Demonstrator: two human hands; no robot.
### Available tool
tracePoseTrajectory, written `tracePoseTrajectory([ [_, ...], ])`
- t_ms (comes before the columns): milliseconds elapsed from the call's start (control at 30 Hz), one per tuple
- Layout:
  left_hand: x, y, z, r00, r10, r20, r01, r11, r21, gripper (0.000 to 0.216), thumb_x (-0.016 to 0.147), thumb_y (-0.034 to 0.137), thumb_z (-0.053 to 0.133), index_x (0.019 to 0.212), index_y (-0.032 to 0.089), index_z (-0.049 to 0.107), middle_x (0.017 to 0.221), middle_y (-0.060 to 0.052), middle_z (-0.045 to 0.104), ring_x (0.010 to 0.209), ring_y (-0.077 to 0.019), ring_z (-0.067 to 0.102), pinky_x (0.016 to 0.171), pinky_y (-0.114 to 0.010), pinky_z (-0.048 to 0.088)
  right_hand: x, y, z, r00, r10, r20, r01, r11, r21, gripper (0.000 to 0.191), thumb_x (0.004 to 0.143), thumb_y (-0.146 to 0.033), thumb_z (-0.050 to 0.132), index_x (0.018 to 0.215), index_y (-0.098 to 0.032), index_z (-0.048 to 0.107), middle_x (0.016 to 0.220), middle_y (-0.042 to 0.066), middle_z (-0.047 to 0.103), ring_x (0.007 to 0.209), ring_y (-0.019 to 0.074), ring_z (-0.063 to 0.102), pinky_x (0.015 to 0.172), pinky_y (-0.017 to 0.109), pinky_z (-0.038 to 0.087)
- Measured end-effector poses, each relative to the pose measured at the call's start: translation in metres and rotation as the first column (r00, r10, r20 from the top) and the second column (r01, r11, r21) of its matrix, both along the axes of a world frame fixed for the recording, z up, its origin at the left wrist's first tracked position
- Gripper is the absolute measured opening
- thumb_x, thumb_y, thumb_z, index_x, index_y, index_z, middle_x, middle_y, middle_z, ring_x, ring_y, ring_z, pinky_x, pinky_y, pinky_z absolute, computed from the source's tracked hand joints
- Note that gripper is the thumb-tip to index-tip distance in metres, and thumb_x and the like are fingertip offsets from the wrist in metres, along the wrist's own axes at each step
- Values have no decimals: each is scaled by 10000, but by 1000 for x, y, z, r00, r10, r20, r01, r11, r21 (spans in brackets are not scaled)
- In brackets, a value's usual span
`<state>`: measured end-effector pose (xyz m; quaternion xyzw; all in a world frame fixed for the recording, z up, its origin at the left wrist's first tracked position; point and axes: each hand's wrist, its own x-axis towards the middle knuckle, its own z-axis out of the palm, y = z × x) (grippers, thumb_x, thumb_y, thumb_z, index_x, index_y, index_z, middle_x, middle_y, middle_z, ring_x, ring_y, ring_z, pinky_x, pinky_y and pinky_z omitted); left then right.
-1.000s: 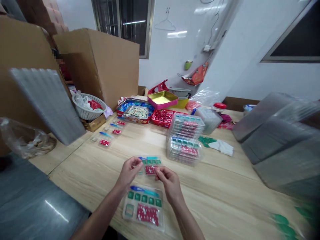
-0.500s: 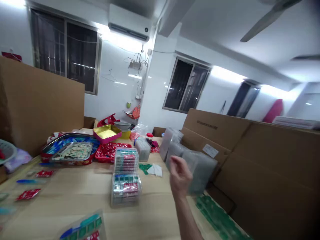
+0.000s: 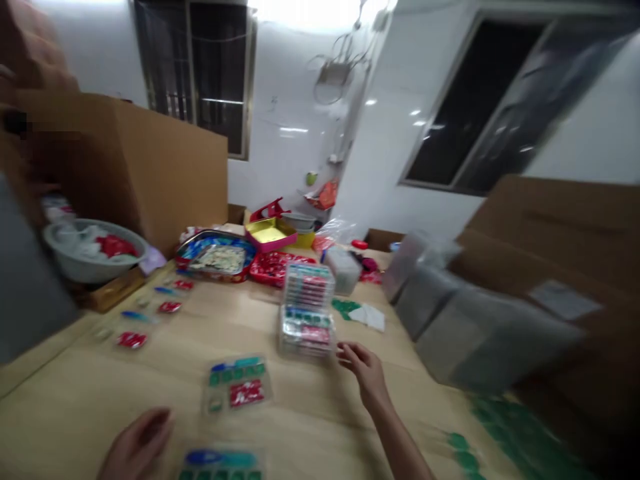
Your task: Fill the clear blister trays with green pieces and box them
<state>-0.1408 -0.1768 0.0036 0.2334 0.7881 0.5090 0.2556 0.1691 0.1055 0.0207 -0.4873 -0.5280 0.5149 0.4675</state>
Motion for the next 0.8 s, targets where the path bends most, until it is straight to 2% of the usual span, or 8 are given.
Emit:
tracePoseTrajectory([
  [100, 0, 6, 2, 994, -32, 104, 31, 999, 16, 596, 562, 562, 643, 971, 130, 600, 971, -154, 669, 808, -272, 660, 676, -363, 560, -24, -46, -3, 977, 168, 134, -178, 981, 72, 343, 605, -482, 727, 714, -159, 698, 621, 36, 664, 593, 209, 608, 550, 306, 468],
  [200, -2, 27, 0, 997, -50, -53, 48, 998, -42, 628, 533, 527, 597, 985, 91, 592, 1005, -193, 642, 766, -260, 636, 743, -405, 537, -47, -83, -3, 940, 94, 328, -193, 939, 283, 293, 736, -463, 620, 684, -179, 672, 608, 28, 639, 578, 193, 580, 552, 293, 441],
  [333, -4, 49, -3, 994, -74, -83, 71, 997, -35, 616, 525, 494, 584, 984, 82, 590, 993, -208, 638, 783, -303, 622, 816, -485, 497, -70, -101, -5, 922, 88, 376, -238, 896, 374, 290, 801, -435, 542, 691, -186, 641, 624, 36, 628, 576, 190, 580, 529, 277, 450],
  [433, -6, 78, 3, 993, -97, -64, 98, 995, 22, 655, 546, 488, 595, 1029, 47, 567, 1140, -272, 581, 1015, -374, 577, 937, -509, 429, -78, -85, -2, 923, -67, 379, -153, 840, 520, 265, 821, -402, 517, 883, -189, 661, 891, 96, 665, 837, 242, 624, 704, 338, 507],
  [533, 1, 127, 16, 985, -175, 1, 174, 979, 110, 713, 601, 475, 607, 1152, 34, 505, 1306, -278, 479, 1174, -358, 503, 991, -438, 404, -74, -52, 4, 879, -297, 372, -7, 773, 634, 381, 807, -429, 504, 1058, -171, 626, 1141, 165, 606, 1109, 308, 530, 939, 484, 411],
  [667, 32, 194, 36, 940, -322, 117, 293, 932, 214, 735, 653, 502, 620, 1221, 65, 456, 1388, -268, 402, 1251, -332, 450, 960, -387, 429, -60, -11, 6, 845, -340, 413, 112, 867, 486, 573, 744, -568, 508, 1122, -148, 604, 1279, 218, 542, 1237, 395, 428, 1003, 636, 249],
  [733, 53, 213, 44, 905, -399, 147, 353, 897, 264, 676, 660, 551, 617, 1141, 86, 518, 1325, -252, 483, 1225, -347, 471, 943, -415, 435, -52, 1, 4, 887, -275, 371, 122, 915, 385, 592, 732, -613, 505, 1098, -162, 619, 1236, 203, 585, 1212, 385, 467, 981, 616, 303],
  [800, 76, 220, 49, 858, -491, 152, 425, 844, 327, 614, 659, 601, 605, 1018, 103, 586, 1169, -208, 613, 1132, -347, 542, 918, -430, 447, -47, 7, 4, 923, -204, 327, 85, 935, 343, 570, 761, -620, 474, 1064, -166, 639, 1135, 170, 654, 1112, 332, 566, 913, 507, 430],
])
